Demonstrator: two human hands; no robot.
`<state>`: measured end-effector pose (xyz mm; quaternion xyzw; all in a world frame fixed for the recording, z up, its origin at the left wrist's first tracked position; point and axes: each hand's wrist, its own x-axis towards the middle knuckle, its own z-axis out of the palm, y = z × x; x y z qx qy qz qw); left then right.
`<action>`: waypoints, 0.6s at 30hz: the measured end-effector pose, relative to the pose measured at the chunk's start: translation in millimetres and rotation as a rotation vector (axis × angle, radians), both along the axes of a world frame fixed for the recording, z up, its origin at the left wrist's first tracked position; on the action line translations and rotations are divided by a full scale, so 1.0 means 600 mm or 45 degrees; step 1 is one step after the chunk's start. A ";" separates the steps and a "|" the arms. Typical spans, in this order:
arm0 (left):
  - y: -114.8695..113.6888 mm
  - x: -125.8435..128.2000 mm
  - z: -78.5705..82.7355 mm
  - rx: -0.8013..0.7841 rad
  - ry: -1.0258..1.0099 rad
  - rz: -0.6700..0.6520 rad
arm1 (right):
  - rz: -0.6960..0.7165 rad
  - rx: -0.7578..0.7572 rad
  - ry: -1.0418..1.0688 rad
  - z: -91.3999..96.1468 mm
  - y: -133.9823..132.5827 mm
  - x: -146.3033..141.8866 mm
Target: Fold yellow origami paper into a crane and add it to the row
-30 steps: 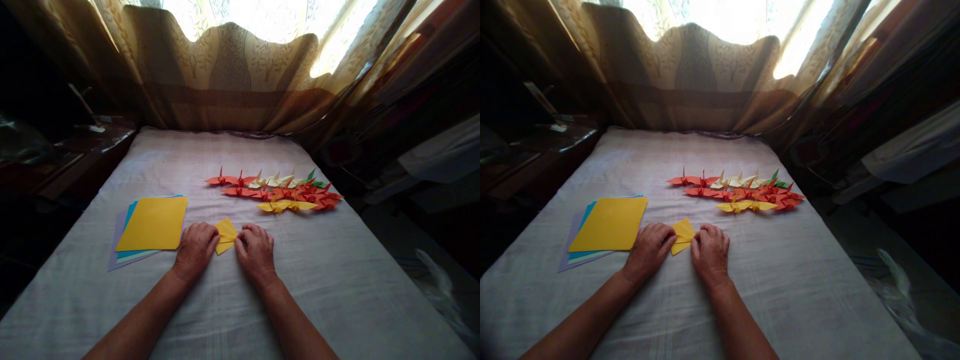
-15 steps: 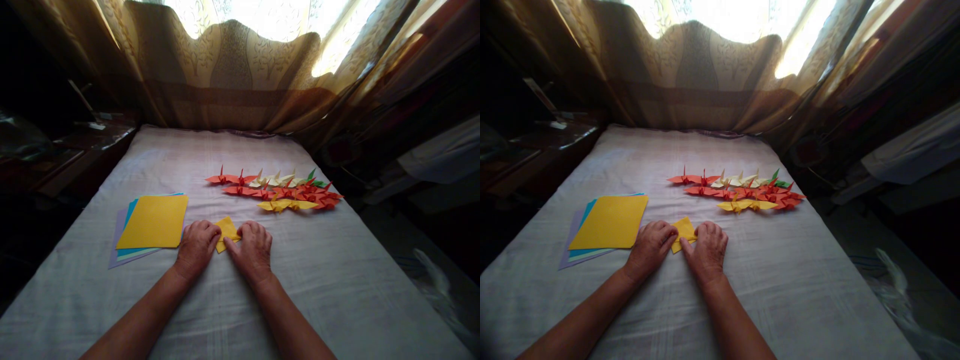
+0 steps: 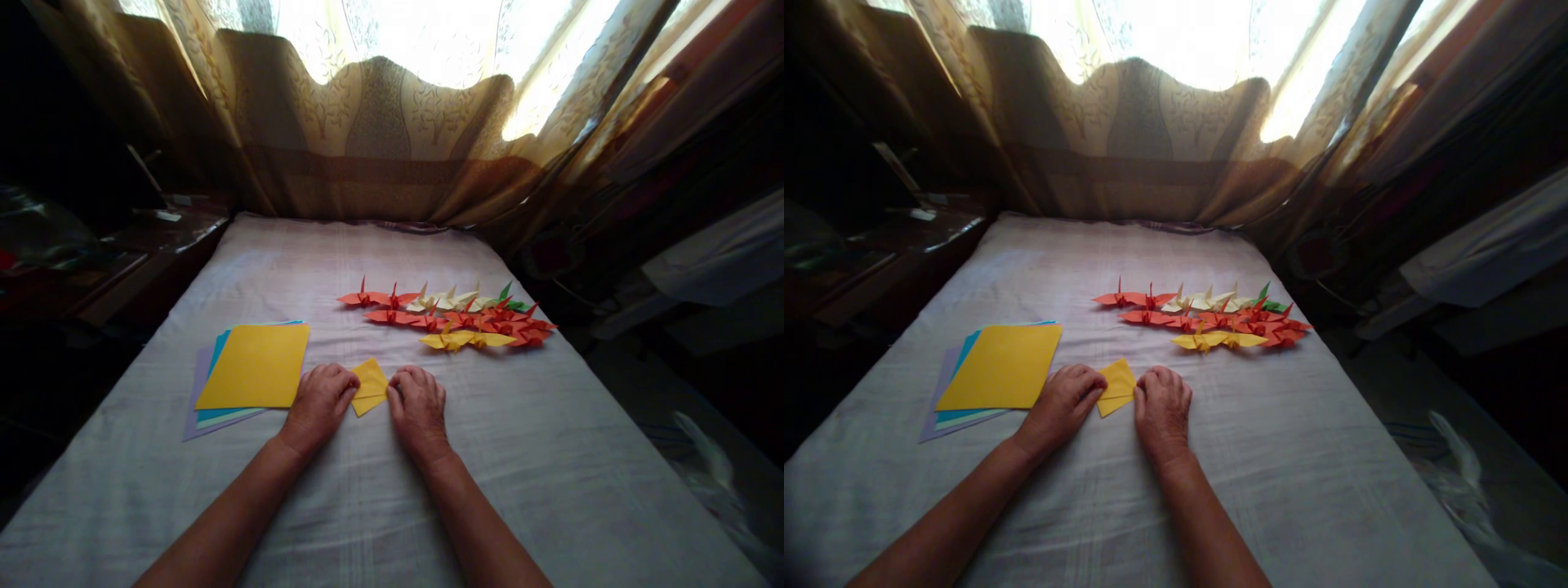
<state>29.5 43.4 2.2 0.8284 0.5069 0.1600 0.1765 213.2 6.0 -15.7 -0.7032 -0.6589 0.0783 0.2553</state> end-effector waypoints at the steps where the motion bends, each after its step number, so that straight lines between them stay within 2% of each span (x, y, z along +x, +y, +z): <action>1: 0.000 0.000 0.002 -0.008 0.005 -0.008 | 0.001 -0.010 -0.002 0.000 0.000 -0.001; 8: -0.011 0.027 0.016 0.058 0.179 0.142 | 0.004 0.020 -0.014 -0.003 -0.001 -0.002; 14: -0.006 0.012 0.014 -0.051 0.097 0.102 | 0.004 0.034 -0.014 -0.004 -0.001 -0.001; 18: -0.007 0.004 0.014 -0.053 0.069 0.087 | 0.060 0.010 -0.059 -0.001 0.013 0.003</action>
